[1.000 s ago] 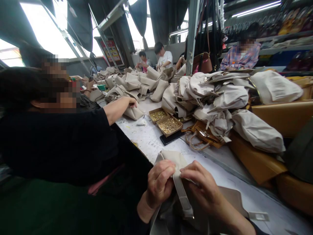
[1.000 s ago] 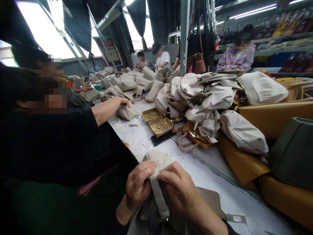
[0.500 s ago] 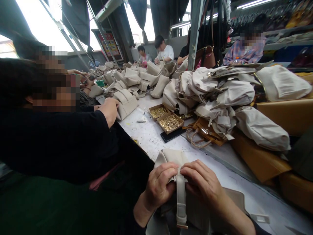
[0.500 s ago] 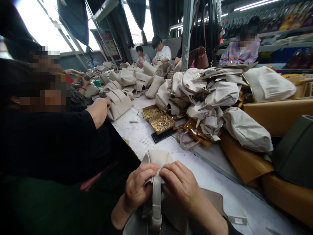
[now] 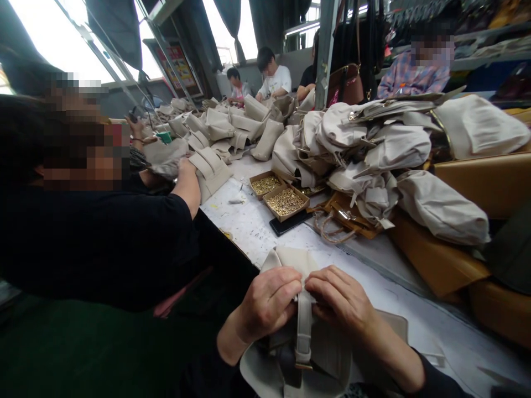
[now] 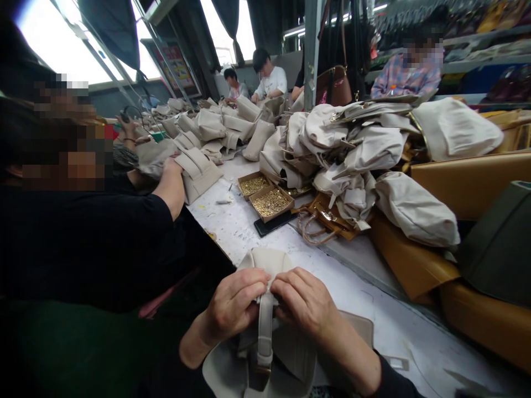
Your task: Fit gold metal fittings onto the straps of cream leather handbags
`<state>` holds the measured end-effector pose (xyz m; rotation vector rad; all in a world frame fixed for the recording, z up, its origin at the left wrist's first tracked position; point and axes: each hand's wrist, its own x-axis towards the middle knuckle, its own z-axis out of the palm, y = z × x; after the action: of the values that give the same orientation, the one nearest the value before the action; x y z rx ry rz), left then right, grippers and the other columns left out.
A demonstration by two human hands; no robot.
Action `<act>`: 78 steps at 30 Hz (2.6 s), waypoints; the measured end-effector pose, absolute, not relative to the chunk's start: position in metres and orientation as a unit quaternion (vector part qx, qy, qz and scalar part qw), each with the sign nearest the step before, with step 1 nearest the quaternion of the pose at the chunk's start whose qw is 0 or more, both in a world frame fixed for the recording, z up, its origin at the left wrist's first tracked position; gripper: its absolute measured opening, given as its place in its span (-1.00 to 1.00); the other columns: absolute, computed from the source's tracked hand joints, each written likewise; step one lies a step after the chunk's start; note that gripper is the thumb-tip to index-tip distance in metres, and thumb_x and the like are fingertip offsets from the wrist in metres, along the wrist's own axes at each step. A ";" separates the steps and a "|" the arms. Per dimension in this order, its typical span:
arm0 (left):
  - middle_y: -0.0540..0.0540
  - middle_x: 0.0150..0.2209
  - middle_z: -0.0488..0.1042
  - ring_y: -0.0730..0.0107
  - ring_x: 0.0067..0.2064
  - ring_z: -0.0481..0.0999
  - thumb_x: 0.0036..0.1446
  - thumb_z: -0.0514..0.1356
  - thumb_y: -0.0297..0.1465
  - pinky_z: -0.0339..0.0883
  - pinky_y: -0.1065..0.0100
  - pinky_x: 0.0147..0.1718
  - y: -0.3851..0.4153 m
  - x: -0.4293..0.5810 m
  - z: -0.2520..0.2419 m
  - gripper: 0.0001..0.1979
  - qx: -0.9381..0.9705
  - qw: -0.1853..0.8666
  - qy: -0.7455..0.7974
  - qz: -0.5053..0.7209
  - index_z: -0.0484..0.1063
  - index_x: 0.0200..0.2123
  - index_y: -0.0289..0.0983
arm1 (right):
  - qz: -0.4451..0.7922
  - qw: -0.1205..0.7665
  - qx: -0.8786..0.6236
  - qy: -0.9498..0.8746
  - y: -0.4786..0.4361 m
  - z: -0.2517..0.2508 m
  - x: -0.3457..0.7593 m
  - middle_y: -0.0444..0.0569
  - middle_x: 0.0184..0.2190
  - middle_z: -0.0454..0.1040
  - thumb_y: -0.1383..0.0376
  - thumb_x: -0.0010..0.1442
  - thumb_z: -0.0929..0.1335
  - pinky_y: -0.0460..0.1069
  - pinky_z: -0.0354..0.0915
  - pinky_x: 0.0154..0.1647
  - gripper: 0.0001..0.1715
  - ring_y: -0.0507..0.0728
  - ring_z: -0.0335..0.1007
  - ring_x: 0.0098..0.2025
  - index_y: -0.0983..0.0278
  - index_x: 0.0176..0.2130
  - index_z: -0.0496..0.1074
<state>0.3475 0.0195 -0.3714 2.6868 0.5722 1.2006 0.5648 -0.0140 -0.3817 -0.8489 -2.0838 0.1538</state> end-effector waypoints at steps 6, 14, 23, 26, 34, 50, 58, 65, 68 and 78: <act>-0.32 -0.11 0.61 0.18 -0.01 0.62 0.20 0.18 -0.63 0.60 0.21 -0.01 0.018 0.349 -0.367 -0.71 0.897 0.058 0.180 0.400 0.40 0.00 -0.39 | 0.052 0.437 -0.342 -0.830 -0.013 -0.380 0.564 0.10 -0.23 0.55 0.23 0.50 0.20 0.06 0.31 -0.28 -0.76 0.18 0.39 -0.28 0.29 -0.02 0.38; -0.32 -0.12 0.61 0.17 0.01 0.61 0.26 0.18 -0.55 0.59 0.20 0.00 0.013 0.352 -0.374 -0.76 0.881 -0.004 0.198 0.430 0.42 0.00 -0.40 | 0.077 0.457 -0.336 -0.820 -0.013 -0.378 0.560 0.08 -0.22 0.53 0.27 0.49 0.22 0.05 0.30 -0.26 -0.79 0.18 0.37 -0.27 0.29 -0.01 0.38; -0.30 -0.15 0.62 0.17 -0.05 0.64 0.30 0.16 -0.51 0.60 0.20 -0.07 0.007 0.359 -0.379 -0.77 0.857 -0.005 0.227 0.463 0.41 0.01 -0.36 | 0.152 0.494 -0.340 -0.786 -0.016 -0.376 0.554 0.04 -0.25 0.48 0.19 0.48 0.26 0.05 0.25 -0.28 -0.79 0.17 0.33 -0.28 0.26 -0.05 0.37; -0.25 -0.17 0.62 0.22 -0.07 0.65 0.29 0.14 -0.52 0.60 0.23 -0.07 0.004 0.362 -0.378 -0.79 0.844 0.022 0.256 0.471 0.40 -0.01 -0.31 | 0.152 0.495 -0.338 -0.786 -0.016 -0.377 0.554 0.05 -0.23 0.48 0.20 0.47 0.26 0.05 0.24 -0.27 -0.80 0.17 0.32 -0.27 0.27 -0.04 0.36; -0.20 -0.24 0.60 0.22 -0.17 0.63 0.29 0.14 -0.47 0.57 0.23 -0.11 0.006 0.368 -0.377 -0.86 0.837 0.029 0.270 0.475 0.40 -0.09 -0.30 | 0.220 0.469 -0.350 -0.781 -0.021 -0.385 0.557 0.05 -0.15 0.49 0.36 0.38 0.25 0.08 0.25 -0.20 -0.72 0.21 0.35 -0.19 0.22 0.07 0.35; -0.20 -0.29 0.58 0.26 -0.29 0.60 0.30 0.03 -0.50 0.50 0.30 -0.30 0.011 0.375 -0.393 -0.82 0.801 0.017 0.248 0.545 0.39 -0.11 -0.29 | 0.142 0.194 -0.547 -0.802 0.176 -0.358 0.579 -0.01 -0.06 0.59 0.24 0.41 0.30 -0.04 0.35 -0.07 -0.75 0.14 0.53 -0.07 0.19 -0.03 0.55; -0.16 -0.34 0.57 0.30 -0.34 0.59 0.36 0.02 -0.43 0.48 0.35 -0.38 0.012 0.368 -0.406 -0.86 0.787 -0.008 0.242 0.568 0.36 -0.13 -0.27 | 0.108 0.000 -0.538 -0.836 0.251 -0.391 0.517 0.01 -0.05 0.54 0.21 0.39 0.41 0.16 0.45 0.04 -0.79 0.18 0.51 -0.03 0.29 -0.05 0.51; -0.14 -0.36 0.56 0.35 -0.37 0.59 0.44 -0.02 -0.32 0.48 0.40 -0.39 0.010 0.362 -0.403 -0.81 0.779 -0.005 0.255 0.573 0.33 -0.16 -0.25 | 0.096 -0.056 -0.554 -0.825 0.266 -0.410 0.502 0.02 -0.03 0.52 0.18 0.39 0.41 0.17 0.47 0.02 -0.74 0.19 0.51 -0.02 0.30 -0.02 0.49; -0.15 -0.36 0.56 0.36 -0.37 0.59 0.45 -0.03 -0.29 0.48 0.41 -0.40 0.007 0.358 -0.399 -0.80 0.775 0.005 0.252 0.580 0.31 -0.17 -0.25 | 0.097 -0.030 -0.564 -0.820 0.262 -0.413 0.506 0.02 -0.04 0.53 0.18 0.39 0.41 0.18 0.45 0.05 -0.75 0.19 0.50 -0.01 0.30 -0.04 0.50; -0.18 -0.32 0.55 0.33 -0.33 0.60 0.43 0.03 -0.32 0.54 0.37 -0.37 0.001 0.357 -0.378 -0.87 0.768 0.043 0.224 0.598 0.32 -0.10 -0.22 | 0.207 0.226 -0.581 -0.754 0.250 -0.419 0.520 -0.02 -0.12 0.53 0.16 0.39 0.40 0.16 0.41 0.04 -0.76 0.17 0.48 -0.06 0.30 -0.18 0.50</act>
<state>0.3568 0.0006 -0.3782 2.3499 0.6866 1.8291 0.5195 0.2504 -0.4188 -1.6021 -2.0787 0.5715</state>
